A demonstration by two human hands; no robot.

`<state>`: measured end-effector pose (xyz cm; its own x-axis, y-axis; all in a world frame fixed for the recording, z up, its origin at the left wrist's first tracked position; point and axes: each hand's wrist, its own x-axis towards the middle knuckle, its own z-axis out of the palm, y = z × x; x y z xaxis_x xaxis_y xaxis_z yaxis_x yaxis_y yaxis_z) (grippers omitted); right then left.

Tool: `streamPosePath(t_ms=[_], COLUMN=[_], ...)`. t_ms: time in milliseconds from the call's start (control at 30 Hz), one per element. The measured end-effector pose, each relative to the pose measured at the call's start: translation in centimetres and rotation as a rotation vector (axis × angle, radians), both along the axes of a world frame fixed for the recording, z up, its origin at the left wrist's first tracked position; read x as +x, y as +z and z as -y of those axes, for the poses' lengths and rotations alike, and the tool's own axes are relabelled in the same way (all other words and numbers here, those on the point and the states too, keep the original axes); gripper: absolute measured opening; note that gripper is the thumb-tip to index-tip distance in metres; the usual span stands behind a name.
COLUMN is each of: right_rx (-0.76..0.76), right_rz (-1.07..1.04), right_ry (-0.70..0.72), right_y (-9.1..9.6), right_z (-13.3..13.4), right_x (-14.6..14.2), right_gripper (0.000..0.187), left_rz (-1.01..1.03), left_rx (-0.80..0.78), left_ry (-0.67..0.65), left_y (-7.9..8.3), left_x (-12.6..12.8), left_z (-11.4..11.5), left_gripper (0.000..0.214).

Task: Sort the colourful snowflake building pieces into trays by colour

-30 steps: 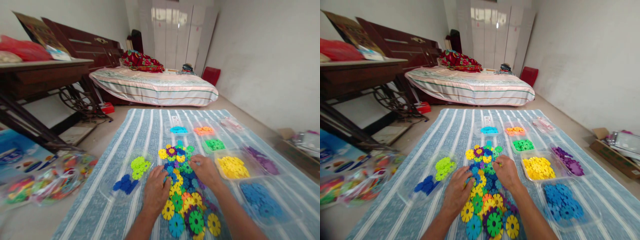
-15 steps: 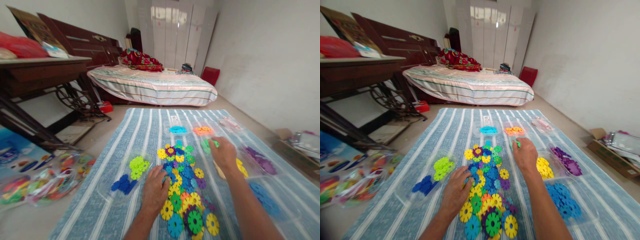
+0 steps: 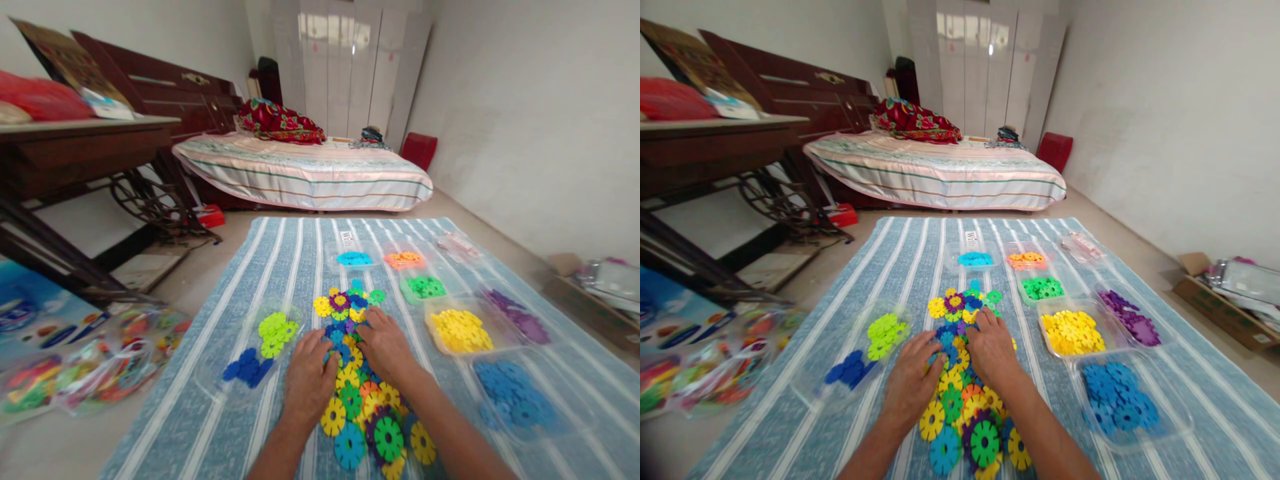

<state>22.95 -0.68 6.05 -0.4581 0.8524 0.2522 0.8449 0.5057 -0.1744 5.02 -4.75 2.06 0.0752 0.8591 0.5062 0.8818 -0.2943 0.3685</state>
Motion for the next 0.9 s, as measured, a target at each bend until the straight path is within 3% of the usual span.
streamPosePath(t_ms=[200,367,600,733,900], right_rx=[0.122,0.192,0.005,-0.07,-0.041], right_rz=[-0.046,-0.283,-0.664,-0.721,-0.681], right_ry=[0.023,0.086,-0.037,-0.064,-0.103], right_y=[-1.8,-2.0,-0.6,-0.3,0.4], right_z=[-0.3,-0.2,0.1,0.6,0.5], right_x=[-0.2,0.5,1.7,2.2,3.3], right_gripper=[0.012,0.023,0.022,0.023,0.023], left_rz=[-0.003,0.012,-0.012,0.006,0.021], left_rx=[0.006,0.005,0.008,0.011,0.015], left_ry=[0.003,0.012,0.005,-0.008,-0.002], left_y=[0.0,0.1,0.1,0.0,-0.2], left_x=[0.0,0.1,0.1,0.0,-0.1], left_z=[0.0,-0.1,-0.1,-0.1,-0.3], left_gripper=[0.02,0.019,0.02,0.021,0.019])
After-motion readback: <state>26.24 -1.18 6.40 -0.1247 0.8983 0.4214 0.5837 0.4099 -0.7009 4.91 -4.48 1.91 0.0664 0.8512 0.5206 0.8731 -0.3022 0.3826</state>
